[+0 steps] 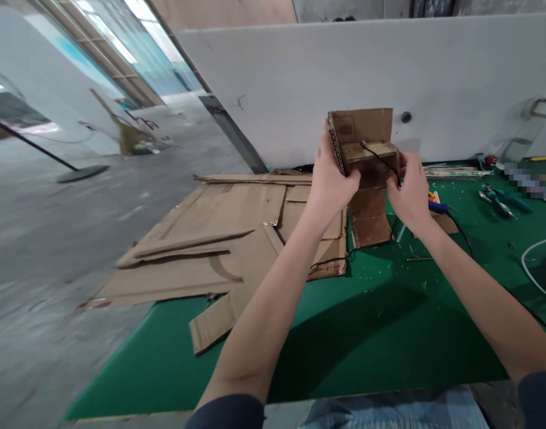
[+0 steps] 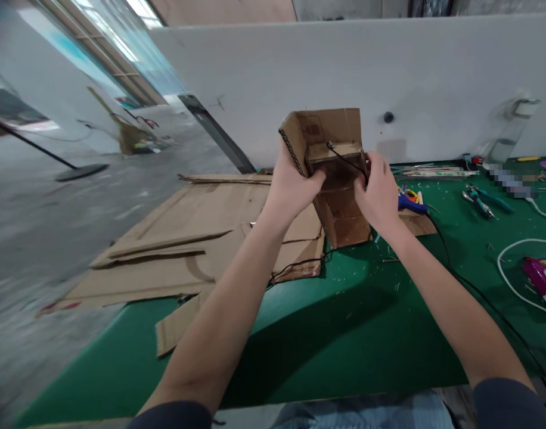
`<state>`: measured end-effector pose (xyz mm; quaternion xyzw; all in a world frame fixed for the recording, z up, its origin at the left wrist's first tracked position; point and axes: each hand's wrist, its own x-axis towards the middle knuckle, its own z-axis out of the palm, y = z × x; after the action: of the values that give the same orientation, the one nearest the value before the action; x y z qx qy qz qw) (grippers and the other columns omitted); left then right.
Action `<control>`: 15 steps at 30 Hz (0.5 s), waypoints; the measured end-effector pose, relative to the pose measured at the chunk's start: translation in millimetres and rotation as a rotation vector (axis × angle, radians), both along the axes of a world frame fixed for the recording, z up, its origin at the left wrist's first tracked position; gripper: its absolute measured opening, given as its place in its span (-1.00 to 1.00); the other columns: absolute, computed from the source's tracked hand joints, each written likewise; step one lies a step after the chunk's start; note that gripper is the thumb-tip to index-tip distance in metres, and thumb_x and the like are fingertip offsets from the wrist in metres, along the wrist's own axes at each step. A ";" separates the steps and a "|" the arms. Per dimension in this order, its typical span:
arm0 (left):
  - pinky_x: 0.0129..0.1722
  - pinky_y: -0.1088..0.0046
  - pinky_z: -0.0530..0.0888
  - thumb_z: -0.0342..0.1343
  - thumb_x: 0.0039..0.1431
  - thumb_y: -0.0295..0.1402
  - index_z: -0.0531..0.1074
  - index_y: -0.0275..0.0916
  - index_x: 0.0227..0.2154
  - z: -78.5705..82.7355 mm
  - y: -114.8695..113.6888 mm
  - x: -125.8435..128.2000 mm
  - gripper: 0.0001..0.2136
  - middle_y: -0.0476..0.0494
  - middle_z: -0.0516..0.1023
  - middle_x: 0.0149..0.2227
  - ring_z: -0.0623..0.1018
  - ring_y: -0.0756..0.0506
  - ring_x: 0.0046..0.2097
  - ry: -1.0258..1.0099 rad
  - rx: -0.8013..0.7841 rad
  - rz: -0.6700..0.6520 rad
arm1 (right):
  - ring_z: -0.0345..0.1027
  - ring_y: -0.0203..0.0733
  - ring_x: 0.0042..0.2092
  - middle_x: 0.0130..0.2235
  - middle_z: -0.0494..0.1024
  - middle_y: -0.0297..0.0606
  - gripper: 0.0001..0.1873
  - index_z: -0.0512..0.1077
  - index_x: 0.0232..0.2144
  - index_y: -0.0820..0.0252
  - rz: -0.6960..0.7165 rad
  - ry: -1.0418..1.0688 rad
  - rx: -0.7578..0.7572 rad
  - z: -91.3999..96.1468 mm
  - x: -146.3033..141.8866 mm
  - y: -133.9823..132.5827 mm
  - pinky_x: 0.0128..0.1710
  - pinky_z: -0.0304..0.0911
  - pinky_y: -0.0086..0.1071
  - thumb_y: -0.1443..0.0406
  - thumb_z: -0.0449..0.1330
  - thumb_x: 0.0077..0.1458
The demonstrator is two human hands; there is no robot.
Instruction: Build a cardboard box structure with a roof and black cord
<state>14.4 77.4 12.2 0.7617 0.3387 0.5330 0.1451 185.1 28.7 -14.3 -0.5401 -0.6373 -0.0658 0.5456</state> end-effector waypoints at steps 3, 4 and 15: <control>0.41 0.08 0.08 0.16 -0.03 -0.55 0.14 -0.15 0.15 2.1 -9.0 0.5 -0.36 -0.23 0.26 0.26 0.20 -0.27 0.34 -0.017 -0.016 0.059 | 0.32 -0.03 -0.06 -0.08 0.41 -0.09 -0.62 0.23 -0.02 0.15 0.001 -0.018 -0.008 -3.3 -2.3 -0.5 -0.06 0.29 -0.06 0.38 -0.01 0.07; 0.40 0.08 0.11 0.16 -0.04 -0.56 0.14 -0.15 0.14 2.9 -11.3 0.4 -0.35 -0.23 0.29 0.25 0.23 -0.27 0.32 -0.028 -0.016 0.073 | 0.32 -0.02 -0.05 -0.08 0.42 -0.08 -0.61 0.23 -0.01 0.16 0.001 -0.032 -0.018 -1.7 -3.2 -1.9 -0.06 0.29 -0.06 0.37 0.00 0.07; 0.27 0.16 0.35 0.10 -0.11 -0.61 0.20 -0.21 0.14 8.6 -26.8 -1.3 -0.34 -0.23 0.43 0.15 0.39 -0.24 0.23 -0.027 0.018 0.096 | 0.23 -0.19 -0.52 -0.61 0.34 -0.31 -0.76 0.45 -0.43 0.11 0.085 -0.431 -0.319 79.2 24.9 -73.8 -0.46 0.19 -0.27 0.09 0.19 0.12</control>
<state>13.1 50.6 20.8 0.7387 0.3680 0.5524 0.1172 210.0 -45.1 64.9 -0.5656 -0.7631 -0.0550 0.3079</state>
